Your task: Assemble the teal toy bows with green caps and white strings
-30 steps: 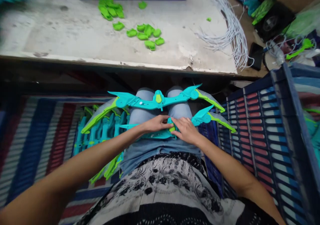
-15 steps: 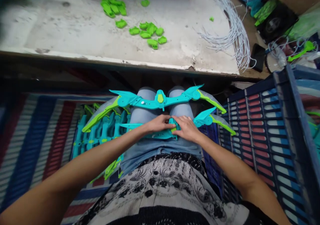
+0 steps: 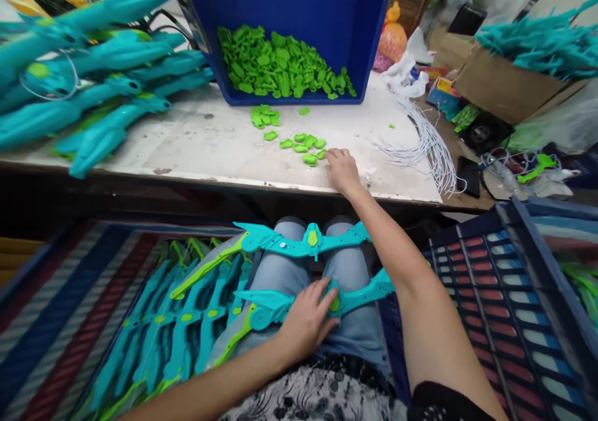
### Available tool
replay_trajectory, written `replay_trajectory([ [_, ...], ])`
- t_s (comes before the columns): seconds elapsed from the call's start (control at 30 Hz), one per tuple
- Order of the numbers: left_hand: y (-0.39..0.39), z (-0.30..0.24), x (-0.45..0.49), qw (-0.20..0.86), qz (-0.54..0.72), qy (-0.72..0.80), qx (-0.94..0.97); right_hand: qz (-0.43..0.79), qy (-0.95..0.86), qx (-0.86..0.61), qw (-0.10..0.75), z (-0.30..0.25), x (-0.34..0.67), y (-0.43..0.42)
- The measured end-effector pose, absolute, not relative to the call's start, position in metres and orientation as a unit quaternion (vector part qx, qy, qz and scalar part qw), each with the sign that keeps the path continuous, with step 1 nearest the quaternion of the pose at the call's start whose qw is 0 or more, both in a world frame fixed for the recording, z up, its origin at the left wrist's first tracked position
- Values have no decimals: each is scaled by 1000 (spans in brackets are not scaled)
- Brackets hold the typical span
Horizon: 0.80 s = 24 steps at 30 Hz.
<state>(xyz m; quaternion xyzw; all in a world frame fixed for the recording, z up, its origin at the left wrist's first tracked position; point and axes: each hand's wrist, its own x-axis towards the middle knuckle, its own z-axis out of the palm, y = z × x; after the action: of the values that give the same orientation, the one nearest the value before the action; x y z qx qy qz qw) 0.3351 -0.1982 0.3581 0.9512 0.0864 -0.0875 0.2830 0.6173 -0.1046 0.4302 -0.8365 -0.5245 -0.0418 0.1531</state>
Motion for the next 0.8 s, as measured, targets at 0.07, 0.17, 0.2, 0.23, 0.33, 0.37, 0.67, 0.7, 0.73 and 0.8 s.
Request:
replay_trajectory([
  [0.07,-208,354,330,244,-109,62,962,-34,-521,-842,138,425,633,-78],
  [0.17,-205,350,337,210,-151,61,964,-22,-510,-850,130,423,645,-67],
  [0.2,-200,351,341,214,-165,59,961,-13,-510,-850,132,425,649,-70],
  [0.23,-195,353,344,225,-178,56,956,1,-514,-847,133,429,654,-76],
  [0.33,-177,361,344,296,-185,28,937,74,-541,-830,115,444,675,-101],
  [0.37,-172,363,342,320,-178,15,930,106,-549,-823,101,449,682,-110],
  [0.67,-155,354,319,336,-145,-2,931,148,-512,-834,144,447,692,-142],
  [0.7,-155,351,317,335,-130,-11,933,115,-514,-838,143,445,690,-141],
  [0.73,-155,349,316,336,-116,-18,935,84,-514,-842,140,443,688,-141],
  [0.8,-157,346,312,342,-99,-21,934,39,-507,-850,138,437,686,-142],
])
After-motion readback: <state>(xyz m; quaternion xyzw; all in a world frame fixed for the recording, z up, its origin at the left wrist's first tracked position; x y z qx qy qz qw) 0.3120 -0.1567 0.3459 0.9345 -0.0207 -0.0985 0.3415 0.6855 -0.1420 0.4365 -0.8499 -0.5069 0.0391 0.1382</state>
